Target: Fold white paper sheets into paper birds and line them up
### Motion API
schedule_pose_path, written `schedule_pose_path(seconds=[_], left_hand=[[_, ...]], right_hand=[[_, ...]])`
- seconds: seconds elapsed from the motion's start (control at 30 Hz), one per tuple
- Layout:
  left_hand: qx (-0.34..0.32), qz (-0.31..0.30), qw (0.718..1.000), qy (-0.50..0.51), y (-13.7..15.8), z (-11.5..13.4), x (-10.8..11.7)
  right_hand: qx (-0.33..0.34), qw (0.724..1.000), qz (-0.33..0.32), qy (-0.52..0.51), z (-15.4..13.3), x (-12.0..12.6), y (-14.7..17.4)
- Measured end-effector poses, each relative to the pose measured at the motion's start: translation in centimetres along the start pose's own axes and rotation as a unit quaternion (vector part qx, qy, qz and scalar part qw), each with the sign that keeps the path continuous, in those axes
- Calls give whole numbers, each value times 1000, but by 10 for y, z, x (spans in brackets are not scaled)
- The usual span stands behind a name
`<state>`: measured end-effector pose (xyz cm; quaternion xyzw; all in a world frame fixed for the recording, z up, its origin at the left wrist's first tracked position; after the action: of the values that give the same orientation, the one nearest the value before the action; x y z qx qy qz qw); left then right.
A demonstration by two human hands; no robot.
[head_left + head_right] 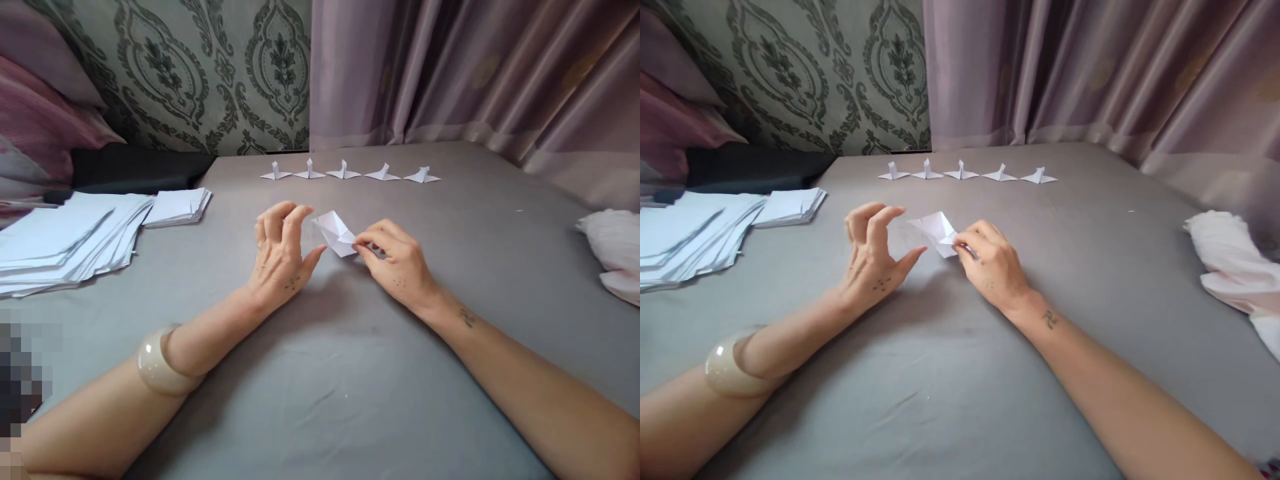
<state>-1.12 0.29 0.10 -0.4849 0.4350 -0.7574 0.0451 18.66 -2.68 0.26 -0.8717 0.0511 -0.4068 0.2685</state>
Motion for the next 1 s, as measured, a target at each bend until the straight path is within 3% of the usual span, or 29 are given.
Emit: schedule_pose_path(seconds=[0.07,0.17,0.33,0.5,0.63,0.8,1.0], left_hand=[[-16,-16,999,-26,-1,-2,1],[-97,-74,992,-31,-1,-2,0],[-188,-160,969,-2,2,1,-5],[-191,-192,962,17,2,7,-4],[-179,-188,965,31,2,8,-3],[-127,-190,971,63,2,6,-6],[-56,-192,978,64,2,4,-10]], right_hand=[[86,994,1,65,-4,3,1],[173,974,-33,141,-6,5,3],[190,952,-96,218,-5,6,4],[137,944,-191,230,-11,10,5],[67,952,-240,178,-10,12,6],[-60,967,-235,78,-2,9,5],[-129,972,-183,76,0,1,7]])
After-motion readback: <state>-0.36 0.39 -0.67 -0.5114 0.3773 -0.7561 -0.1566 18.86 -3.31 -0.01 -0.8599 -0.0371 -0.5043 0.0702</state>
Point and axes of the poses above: each hand's wrist, its own y-axis away from the middle knuckle, its own x-axis out of the back of the hand, z = x × y, the point moved 2 cm from there along -y, towards the middle knuckle, and after that the axes turned 4 degrees about -y, right-handed, at the moved point
